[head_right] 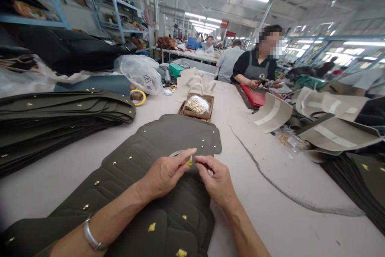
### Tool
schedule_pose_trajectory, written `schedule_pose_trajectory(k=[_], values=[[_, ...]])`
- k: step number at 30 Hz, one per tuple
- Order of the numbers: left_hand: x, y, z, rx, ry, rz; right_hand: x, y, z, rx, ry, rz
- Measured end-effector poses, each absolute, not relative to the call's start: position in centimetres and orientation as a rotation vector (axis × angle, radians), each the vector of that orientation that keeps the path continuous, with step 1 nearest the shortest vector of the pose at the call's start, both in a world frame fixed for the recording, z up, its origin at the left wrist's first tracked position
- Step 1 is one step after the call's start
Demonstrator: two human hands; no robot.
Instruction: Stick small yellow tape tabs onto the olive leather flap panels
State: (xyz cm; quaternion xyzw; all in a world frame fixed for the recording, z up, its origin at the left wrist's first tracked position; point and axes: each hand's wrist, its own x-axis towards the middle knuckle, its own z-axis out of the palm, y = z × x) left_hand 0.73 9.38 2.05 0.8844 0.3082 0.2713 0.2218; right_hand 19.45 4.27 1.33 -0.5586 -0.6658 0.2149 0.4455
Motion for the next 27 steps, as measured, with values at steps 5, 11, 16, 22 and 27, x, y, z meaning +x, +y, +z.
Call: schedule_pose_trajectory(k=[5,11,16,22,27], values=[[0.9,9.2,1.7,2.498,0.910,0.665,19.5,4.2,1.3,-1.314,-1.801,0.344],[1.1,8.9,1.7,2.511,0.893,0.642,18.8,4.1,1.3,-1.269,-1.930,0.198],[1.2,8.8,2.0,2.481,0.953,0.636,18.5,4.2,0.8,-1.329,-1.937,0.014],[1.3,9.0,1.6,2.494,1.018,0.740,17.8,4.2,1.2,-1.397,-1.848,0.034],[1.4,8.9,1.5,2.537,0.985,0.887,16.8,4.7,1.5,-1.533,-1.369,0.682]])
